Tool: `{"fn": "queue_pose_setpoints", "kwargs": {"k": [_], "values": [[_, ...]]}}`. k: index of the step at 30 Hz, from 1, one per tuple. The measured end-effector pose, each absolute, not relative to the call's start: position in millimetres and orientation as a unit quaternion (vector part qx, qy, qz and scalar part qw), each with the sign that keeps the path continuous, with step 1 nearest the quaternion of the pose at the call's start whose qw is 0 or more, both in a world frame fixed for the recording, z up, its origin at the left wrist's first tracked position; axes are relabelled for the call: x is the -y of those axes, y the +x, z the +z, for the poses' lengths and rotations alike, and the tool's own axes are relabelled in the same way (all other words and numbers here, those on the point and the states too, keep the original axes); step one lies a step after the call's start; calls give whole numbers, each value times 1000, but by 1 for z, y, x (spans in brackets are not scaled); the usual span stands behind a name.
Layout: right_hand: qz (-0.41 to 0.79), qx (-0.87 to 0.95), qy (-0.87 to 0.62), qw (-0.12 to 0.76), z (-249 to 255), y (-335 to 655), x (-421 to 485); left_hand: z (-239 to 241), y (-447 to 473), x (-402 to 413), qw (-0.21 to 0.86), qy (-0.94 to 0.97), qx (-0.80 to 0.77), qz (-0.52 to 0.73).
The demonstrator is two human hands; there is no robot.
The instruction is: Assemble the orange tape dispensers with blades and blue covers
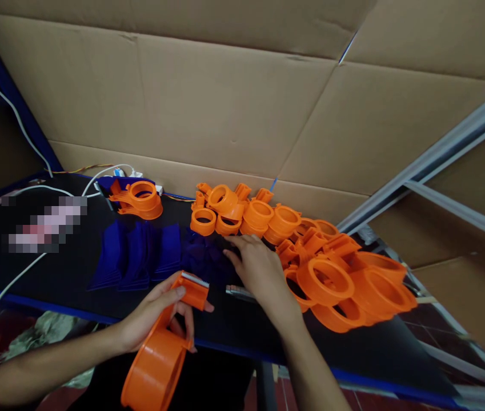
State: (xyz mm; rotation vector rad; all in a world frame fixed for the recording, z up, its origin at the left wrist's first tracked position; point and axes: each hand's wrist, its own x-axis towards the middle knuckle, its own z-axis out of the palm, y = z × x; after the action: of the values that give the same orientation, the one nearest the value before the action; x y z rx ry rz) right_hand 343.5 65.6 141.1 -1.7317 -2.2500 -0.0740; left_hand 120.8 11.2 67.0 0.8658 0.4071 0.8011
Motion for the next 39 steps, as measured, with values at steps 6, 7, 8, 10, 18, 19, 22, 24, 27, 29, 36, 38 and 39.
{"fn": "queue_pose_setpoints", "kwargs": {"k": [6, 7, 8, 10, 18, 19, 22, 24, 27, 29, 36, 38, 39], "values": [[27, 850, -519, 85, 139, 351, -96, 66, 120, -11, 814, 409, -192, 365], [38, 860, -503, 78, 139, 350, -99, 66, 120, -11, 814, 410, -191, 364], [47, 867, -491, 72, 140, 350, -104, 65, 120, -12, 815, 411, -188, 364], [59, 876, -475, 64, 140, 349, -112, 64, 120, -12, 817, 412, -179, 362], [92, 880, -461, 73, 130, 351, -130, 62, 119, -13, 825, 404, -170, 358], [98, 879, -459, 81, 130, 351, -130, 62, 120, -13, 825, 403, -171, 358], [119, 874, -456, 115, 132, 354, -129, 62, 120, -13, 825, 399, -172, 362], [141, 867, -457, 141, 135, 357, -128, 63, 120, -13, 826, 396, -172, 363], [182, 847, -465, 184, 140, 360, -124, 65, 119, -12, 823, 397, -182, 365], [210, 830, -472, 213, 143, 361, -119, 66, 120, -12, 820, 397, -190, 366], [367, 746, -454, 321, 156, 363, -82, 68, 122, -9, 818, 383, -195, 383], [448, 689, -437, 367, 157, 361, -69, 68, 123, -8, 815, 374, -204, 394], [470, 670, -430, 380, 155, 358, -63, 69, 123, -8, 814, 368, -208, 398]]}}
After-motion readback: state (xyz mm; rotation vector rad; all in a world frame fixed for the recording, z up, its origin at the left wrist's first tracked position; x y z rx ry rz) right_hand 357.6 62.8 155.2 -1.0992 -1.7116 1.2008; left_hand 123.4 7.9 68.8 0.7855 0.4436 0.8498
